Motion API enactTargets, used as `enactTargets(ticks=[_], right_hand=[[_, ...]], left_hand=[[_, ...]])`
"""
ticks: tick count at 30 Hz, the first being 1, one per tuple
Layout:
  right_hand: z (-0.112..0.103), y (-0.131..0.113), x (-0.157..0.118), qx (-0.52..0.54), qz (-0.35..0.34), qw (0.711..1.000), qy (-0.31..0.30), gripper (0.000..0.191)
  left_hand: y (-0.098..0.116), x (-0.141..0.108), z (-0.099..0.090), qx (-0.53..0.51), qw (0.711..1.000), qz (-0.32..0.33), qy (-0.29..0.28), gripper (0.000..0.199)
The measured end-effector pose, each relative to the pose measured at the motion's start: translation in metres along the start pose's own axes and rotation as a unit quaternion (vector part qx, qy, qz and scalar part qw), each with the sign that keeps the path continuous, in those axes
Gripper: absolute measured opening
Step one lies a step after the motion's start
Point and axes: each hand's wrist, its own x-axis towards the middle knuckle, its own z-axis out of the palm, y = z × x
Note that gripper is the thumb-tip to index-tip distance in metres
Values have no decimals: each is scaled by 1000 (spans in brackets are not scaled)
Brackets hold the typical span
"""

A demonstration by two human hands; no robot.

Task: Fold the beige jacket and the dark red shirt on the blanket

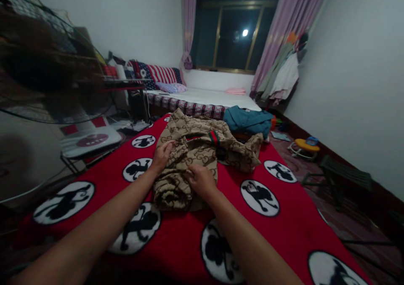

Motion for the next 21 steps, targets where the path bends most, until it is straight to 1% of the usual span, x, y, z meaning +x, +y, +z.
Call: enactTargets(ticks=[1,2,3,4,5,6,7,8,10,12,14,16,18,21], right_hand=[[-6,5,-1,67,24,996,53,23],[-14,12,-4,140,56,981,123,25],[-24,20,-10,212,94,950,210,27],[-36,29,-19,278,136,904,295,30],[-47,39,-30,328,179,848,376,32],[-57,49,-43,362,210,795,439,33],[-65,59,-57,385,233,768,456,33],[-71,68,-70,393,252,757,458,31],[-76,82,-91,397,281,762,427,32],[-74,89,-100,390,288,774,409,38],[-70,91,-97,382,268,785,407,43],[-68,90,-88,385,242,795,401,43],[-68,88,-80,400,233,792,397,40],[-73,85,-78,417,236,786,390,36]], left_hand=[[-2,1,-1,-6,1000,-4,6,45],[-4,2,-1,-12,1000,-7,8,47],[-6,3,-1,-18,1000,-10,9,49],[-8,4,-1,-23,1000,-11,9,49],[-9,4,0,-27,1000,-12,9,49],[-9,4,0,-30,999,-11,8,47],[-9,3,1,-31,999,-9,8,45],[-8,3,1,-32,999,-7,7,42],[-6,1,2,-29,1000,1,1,36],[-3,-1,1,-24,1000,9,-10,33],[0,-3,0,-16,1000,15,-20,32],[2,-5,-2,-6,999,22,-23,31],[3,-6,-3,3,999,29,-27,30],[3,-7,-3,11,998,40,-39,28]])
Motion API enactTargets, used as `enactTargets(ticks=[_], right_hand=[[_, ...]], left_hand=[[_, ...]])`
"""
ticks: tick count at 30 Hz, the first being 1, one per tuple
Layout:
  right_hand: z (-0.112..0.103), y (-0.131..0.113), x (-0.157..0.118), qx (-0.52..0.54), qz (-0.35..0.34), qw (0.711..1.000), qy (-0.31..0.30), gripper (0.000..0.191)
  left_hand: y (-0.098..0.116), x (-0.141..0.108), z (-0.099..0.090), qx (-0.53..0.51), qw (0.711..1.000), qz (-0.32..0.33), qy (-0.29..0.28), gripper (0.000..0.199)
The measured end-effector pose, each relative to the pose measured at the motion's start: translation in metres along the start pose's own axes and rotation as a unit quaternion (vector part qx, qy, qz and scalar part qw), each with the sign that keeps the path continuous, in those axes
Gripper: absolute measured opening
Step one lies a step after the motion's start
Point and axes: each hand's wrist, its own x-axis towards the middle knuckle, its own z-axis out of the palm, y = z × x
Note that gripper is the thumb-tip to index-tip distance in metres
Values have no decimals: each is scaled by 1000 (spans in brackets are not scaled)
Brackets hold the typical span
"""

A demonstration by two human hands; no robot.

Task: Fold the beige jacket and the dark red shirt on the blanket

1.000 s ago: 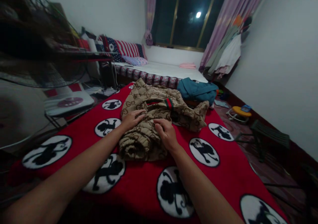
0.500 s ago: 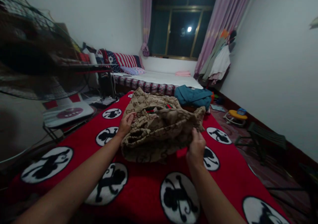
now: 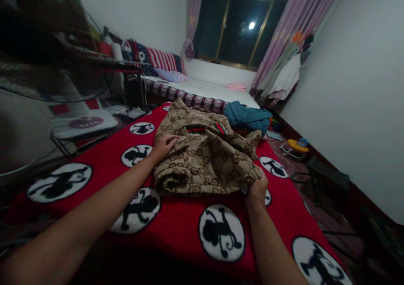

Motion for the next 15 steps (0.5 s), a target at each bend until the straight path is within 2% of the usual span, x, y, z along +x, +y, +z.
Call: enactTargets(ticks=[3,7,11,15], right_hand=[[-2,-7,-1,-4,3,1000,12,36],[-2,-15,-1,-54,-54,995,61,36],[-1,-19,1,-87,-115,988,57,35],[0,-18,2,-100,-145,983,49,36]], left_hand=[[1,0,1,6,1000,8,-9,27],[1,0,1,16,1000,11,-14,26],[1,-4,0,28,999,21,-23,28],[2,-13,-5,30,999,28,-27,27]])
